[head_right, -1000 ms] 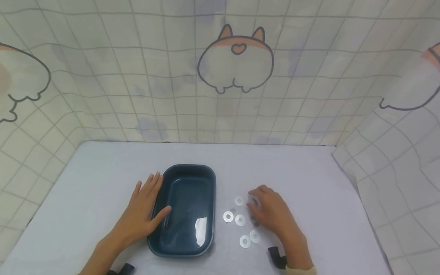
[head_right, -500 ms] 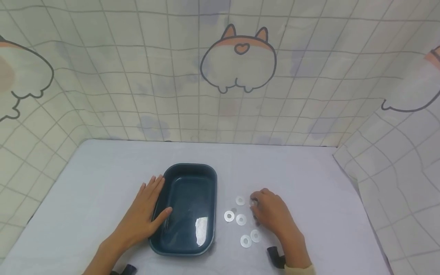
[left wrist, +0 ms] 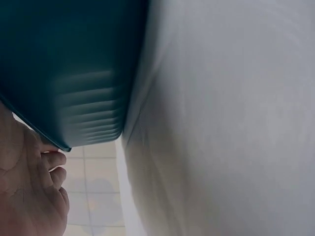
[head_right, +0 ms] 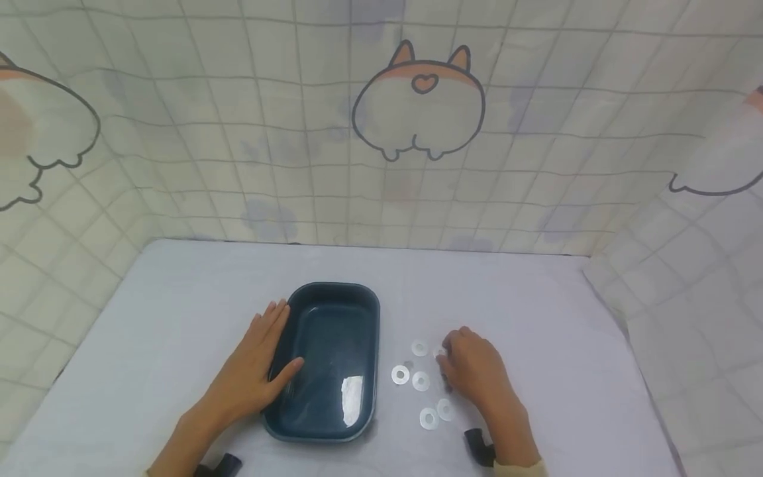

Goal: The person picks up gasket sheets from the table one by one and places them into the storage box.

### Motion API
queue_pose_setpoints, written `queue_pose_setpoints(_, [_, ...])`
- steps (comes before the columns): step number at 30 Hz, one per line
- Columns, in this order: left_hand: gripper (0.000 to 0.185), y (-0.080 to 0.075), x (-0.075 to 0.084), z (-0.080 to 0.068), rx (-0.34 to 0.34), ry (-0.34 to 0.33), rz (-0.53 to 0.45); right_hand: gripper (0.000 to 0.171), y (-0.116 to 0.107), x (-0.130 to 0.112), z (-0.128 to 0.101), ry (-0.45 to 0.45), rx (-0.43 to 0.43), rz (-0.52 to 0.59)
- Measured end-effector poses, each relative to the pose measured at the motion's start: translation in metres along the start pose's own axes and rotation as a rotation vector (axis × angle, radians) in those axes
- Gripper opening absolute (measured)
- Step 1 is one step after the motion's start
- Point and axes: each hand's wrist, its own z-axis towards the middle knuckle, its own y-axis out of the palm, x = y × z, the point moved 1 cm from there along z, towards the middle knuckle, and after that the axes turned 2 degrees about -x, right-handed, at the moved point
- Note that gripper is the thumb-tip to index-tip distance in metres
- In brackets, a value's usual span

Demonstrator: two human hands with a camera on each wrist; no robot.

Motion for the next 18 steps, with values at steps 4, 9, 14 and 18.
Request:
queue_pose_setpoints(4, [0.090,0.001,0.001,0.002,0.015,0.004,0.002,0.023,0.000,-0.003,-0.001,-0.012,0.014,-0.056])
queue_pose_setpoints(9, [0.090,-0.003,-0.001,0.000,0.005,-0.001,0.019,0.022,0.004,-0.009,-0.001,-0.049,0.069,-0.123])
queue_pose_setpoints(14, [0.091,-0.002,-0.001,0.000,-0.001,-0.006,0.033,0.021,0.007,-0.013,-0.005,-0.080,0.148,-0.158])
queue_pose_setpoints(18, [0.090,0.001,0.000,-0.002,-0.003,-0.001,0.029,0.020,0.007,-0.016,-0.007,-0.069,0.145,-0.176])
